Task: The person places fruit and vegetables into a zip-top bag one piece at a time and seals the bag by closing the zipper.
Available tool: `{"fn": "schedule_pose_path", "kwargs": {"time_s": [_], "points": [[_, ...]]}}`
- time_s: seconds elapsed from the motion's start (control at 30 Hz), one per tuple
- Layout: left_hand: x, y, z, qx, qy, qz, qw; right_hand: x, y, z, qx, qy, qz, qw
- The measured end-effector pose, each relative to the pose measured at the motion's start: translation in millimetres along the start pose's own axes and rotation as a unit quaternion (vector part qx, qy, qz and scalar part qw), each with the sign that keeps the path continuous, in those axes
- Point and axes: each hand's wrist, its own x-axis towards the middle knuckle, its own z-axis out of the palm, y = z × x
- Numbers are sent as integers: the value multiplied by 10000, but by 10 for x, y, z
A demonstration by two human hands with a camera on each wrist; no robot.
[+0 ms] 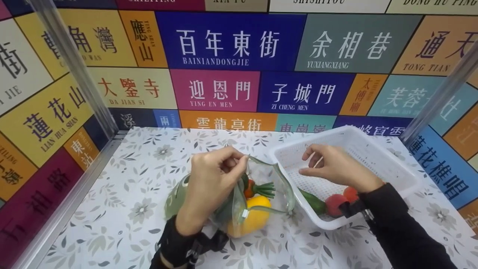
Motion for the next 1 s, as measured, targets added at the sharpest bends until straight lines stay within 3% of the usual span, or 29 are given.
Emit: {"fn": "schedule_pose_path", "kwargs": {"time_s": [0.17,0.37,0.53,0.67,1.0], "points": [[1,0,1,1,-12,-24,10000,77,271,94,-444,-1080,367,9925],[1,-1,-2,18,-31,-58,10000,128,342,169,-909,-2127,692,9704],[2,2,-3,32,-54,-99,9999,169,321,188,-1296,-2365,969,9581],[3,1,-3,-25,-80,-116,9999,201,315,248,-1274,-2486,1265,9518],[10,5,-19,-25,-91,-171,9998,282,329,476,-1418,-2651,1213,9460]]}}
